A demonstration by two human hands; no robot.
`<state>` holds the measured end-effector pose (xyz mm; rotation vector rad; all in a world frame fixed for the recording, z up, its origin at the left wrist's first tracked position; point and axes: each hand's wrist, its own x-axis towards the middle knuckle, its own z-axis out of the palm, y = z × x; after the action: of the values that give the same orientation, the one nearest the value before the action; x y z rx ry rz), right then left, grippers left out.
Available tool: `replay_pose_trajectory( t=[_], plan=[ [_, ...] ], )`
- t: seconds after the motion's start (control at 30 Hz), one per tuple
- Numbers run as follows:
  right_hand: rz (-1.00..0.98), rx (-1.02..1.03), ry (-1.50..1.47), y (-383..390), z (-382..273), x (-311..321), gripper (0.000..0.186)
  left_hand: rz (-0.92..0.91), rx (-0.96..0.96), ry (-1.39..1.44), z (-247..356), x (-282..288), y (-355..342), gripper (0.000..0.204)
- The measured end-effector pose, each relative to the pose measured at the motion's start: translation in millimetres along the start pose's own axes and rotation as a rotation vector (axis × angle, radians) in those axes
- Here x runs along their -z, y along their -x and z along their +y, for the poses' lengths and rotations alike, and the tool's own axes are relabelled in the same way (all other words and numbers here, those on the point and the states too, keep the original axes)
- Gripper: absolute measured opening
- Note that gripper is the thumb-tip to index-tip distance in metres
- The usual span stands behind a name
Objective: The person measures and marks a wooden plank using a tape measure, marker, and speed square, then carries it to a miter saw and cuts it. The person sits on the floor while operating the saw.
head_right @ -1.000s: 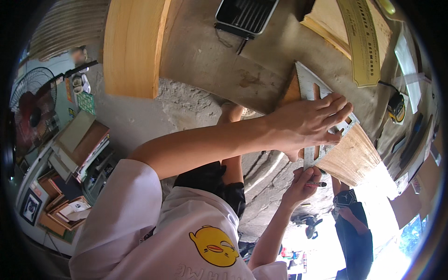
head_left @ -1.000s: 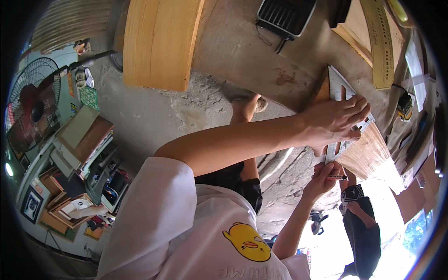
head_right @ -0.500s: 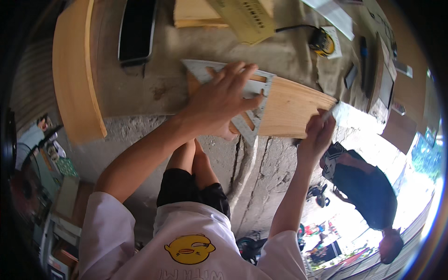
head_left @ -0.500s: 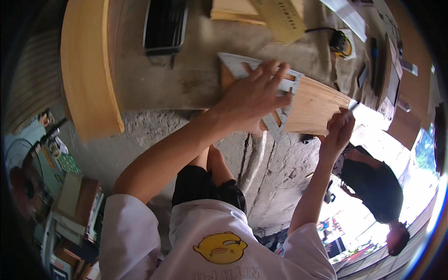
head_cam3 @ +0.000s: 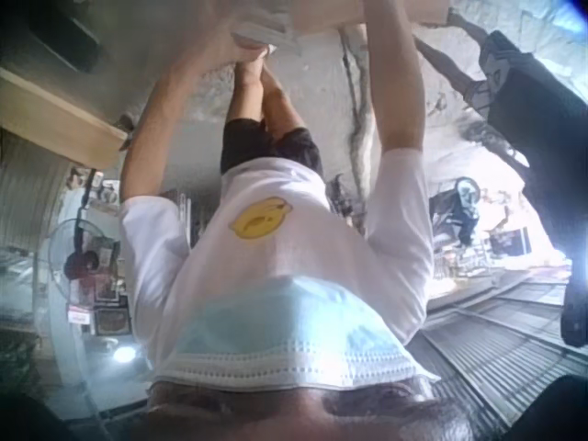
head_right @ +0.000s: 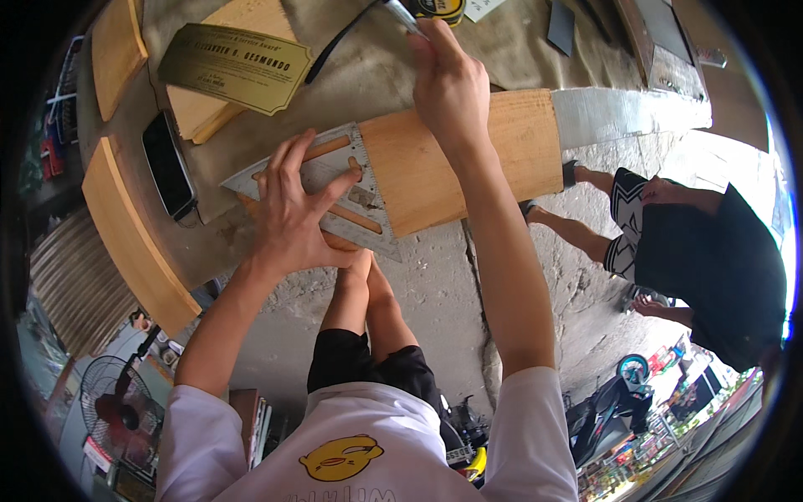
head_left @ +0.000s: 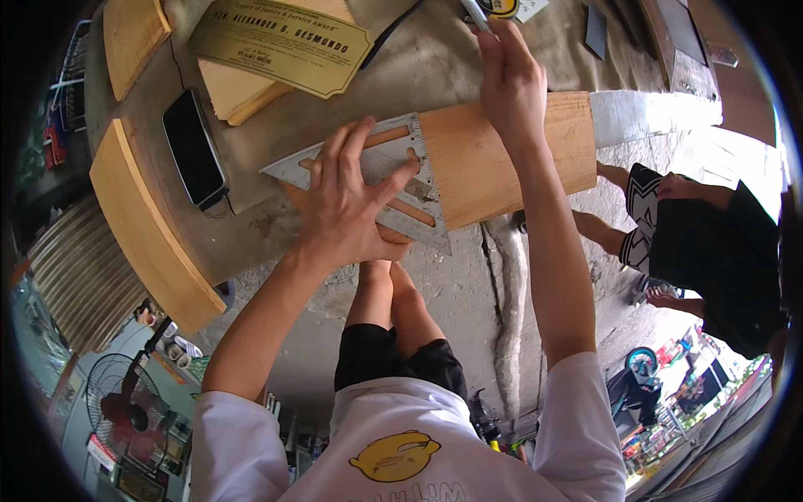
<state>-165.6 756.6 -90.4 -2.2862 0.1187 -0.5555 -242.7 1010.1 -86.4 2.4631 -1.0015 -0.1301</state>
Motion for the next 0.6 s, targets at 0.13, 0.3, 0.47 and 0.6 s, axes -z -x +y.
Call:
replay_pose_trajectory(
  t=[0.13, 0.3, 0.47, 0.6],
  plan=[
    [-0.067, -0.131, -0.058, -10.1, 5.7, 1.2, 0.013, -0.016, 0.004, -0.027, 1.3, 2.6, -2.7, 0.107],
    [0.111, 0.107, -0.198, -9.8, 28.4, 2.1, 0.017, -0.035, 0.019, -0.054, 3.7, 0.1, -5.6, 0.108],
    [0.443, 0.318, -0.232, -4.7, 19.7, 24.8, 0.009, -0.035, 0.016, -0.029, 2.3, 1.4, -4.4, 0.107],
    [0.443, 0.081, -0.432, 31.5, -3.9, 36.0, 0.007, -0.040, 0.020, -0.024, 1.0, 2.4, -2.9, 0.108]
  ],
)
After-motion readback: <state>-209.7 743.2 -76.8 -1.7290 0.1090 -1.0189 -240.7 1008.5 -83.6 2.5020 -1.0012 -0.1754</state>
